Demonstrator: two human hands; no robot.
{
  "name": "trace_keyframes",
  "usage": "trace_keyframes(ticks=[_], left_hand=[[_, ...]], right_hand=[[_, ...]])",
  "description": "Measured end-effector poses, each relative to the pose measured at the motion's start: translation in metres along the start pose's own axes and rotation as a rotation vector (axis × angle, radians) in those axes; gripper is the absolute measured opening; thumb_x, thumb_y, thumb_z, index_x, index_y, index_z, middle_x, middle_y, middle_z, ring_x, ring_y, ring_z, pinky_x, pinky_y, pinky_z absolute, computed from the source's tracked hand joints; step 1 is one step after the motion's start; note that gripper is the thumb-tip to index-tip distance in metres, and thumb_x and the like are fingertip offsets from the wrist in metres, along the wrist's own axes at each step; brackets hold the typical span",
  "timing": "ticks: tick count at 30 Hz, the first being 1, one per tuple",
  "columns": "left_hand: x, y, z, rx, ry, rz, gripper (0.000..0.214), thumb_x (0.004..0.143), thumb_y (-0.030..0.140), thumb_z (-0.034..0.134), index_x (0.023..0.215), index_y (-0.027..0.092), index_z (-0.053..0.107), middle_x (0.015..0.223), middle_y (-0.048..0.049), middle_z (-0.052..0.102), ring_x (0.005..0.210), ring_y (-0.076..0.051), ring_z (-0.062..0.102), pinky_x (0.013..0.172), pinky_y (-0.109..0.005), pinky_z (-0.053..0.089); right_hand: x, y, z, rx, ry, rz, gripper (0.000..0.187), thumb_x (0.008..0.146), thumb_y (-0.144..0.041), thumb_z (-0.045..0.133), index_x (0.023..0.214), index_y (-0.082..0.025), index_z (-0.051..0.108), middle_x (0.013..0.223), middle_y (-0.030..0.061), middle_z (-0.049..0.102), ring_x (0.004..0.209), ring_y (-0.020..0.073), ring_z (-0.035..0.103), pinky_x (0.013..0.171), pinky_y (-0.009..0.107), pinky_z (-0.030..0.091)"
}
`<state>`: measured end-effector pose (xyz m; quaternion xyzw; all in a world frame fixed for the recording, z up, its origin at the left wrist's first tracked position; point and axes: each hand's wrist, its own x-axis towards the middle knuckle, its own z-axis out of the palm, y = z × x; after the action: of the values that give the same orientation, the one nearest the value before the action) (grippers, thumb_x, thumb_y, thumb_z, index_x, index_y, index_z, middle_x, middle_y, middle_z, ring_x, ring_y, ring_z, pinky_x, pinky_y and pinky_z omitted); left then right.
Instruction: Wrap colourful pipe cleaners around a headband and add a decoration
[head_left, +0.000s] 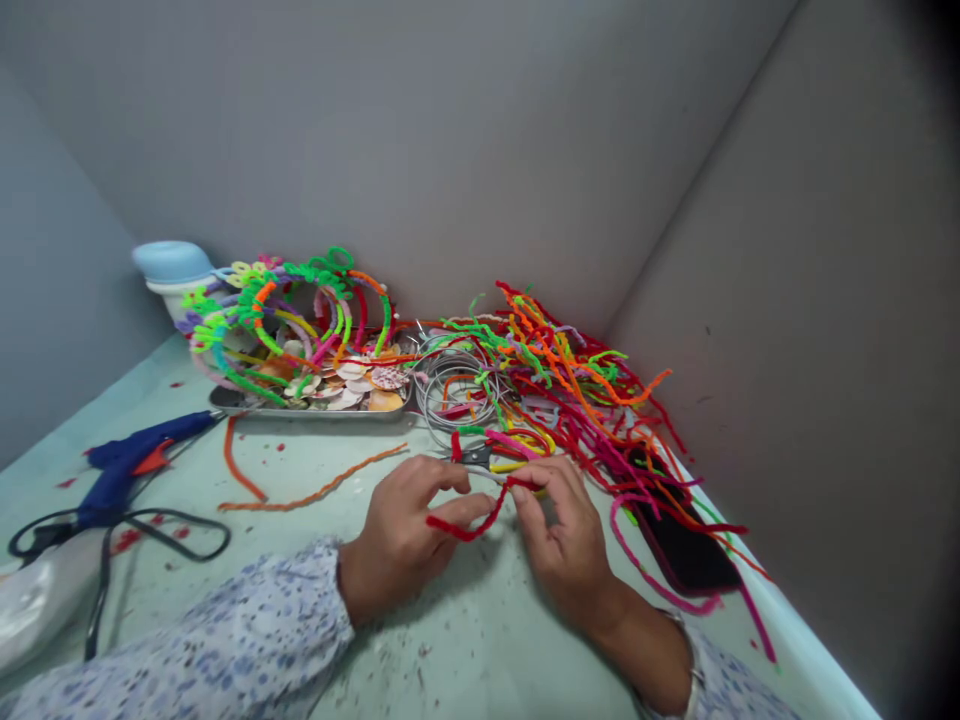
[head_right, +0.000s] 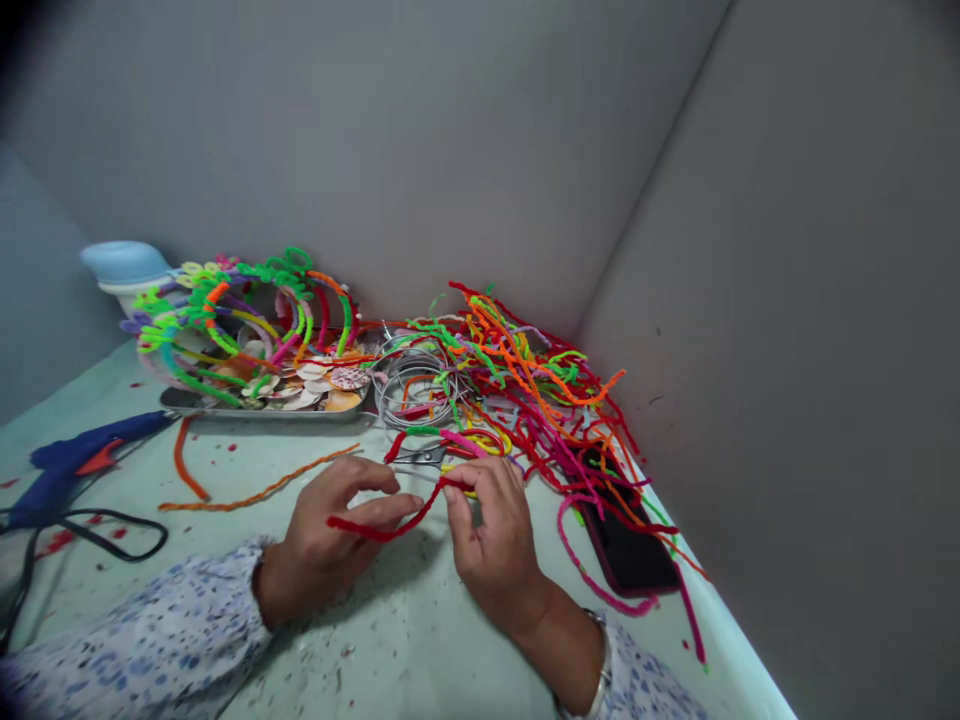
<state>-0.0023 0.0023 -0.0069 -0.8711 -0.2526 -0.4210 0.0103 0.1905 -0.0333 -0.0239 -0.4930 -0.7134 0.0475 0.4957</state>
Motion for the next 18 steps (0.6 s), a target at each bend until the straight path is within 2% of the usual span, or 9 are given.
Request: trace_keyframes(ticks=[2,4,11,18], left_hand=[[0.001,0.003,-0.002,0.121,0.078,0.009,0.021,0.082,0.013,0.06,0.096,0.026,0.067,0.089,-0.0043,0.062,0.083,-0.019,0.056,0.075,-0.034,0.043],[0.002,0.005,-0.002,0.173,0.089,0.005,0.021,0.082,0.014,0.063,0.098,0.027,0.066,0.091,-0.0037,0.063,0.087,-0.02,0.055,0.081,-0.037,0.042],[0.008,0.006,-0.003,0.145,0.007,-0.013,0.015,0.083,0.018,0.065,0.096,0.026,0.066,0.088,-0.0009,0.069,0.09,-0.02,0.059,0.093,-0.043,0.035],[0.01,0.006,-0.002,0.097,-0.024,-0.029,0.007,0.084,0.022,0.065,0.09,0.024,0.066,0.081,0.001,0.069,0.083,-0.018,0.06,0.094,-0.043,0.032]], right_hand=[[0.0,-0.001,0.0,0.005,-0.011,-0.016,0.011,0.09,-0.016,0.048,0.096,-0.021,0.056,0.092,0.0054,0.059,0.09,0.0204,0.054,0.079,0.038,0.045],[0.0,-0.002,0.0,0.013,-0.03,-0.035,0.011,0.09,-0.017,0.049,0.097,-0.021,0.056,0.092,0.0052,0.059,0.089,0.0202,0.055,0.08,0.038,0.045],[0.0,-0.005,-0.001,0.018,-0.092,-0.083,0.01,0.089,-0.016,0.049,0.095,-0.021,0.057,0.088,0.0041,0.06,0.085,0.0193,0.056,0.079,0.037,0.044],[0.0,-0.005,0.0,0.028,-0.112,-0.097,0.011,0.088,-0.014,0.05,0.095,-0.02,0.056,0.088,0.0038,0.06,0.085,0.0193,0.055,0.079,0.037,0.043]])
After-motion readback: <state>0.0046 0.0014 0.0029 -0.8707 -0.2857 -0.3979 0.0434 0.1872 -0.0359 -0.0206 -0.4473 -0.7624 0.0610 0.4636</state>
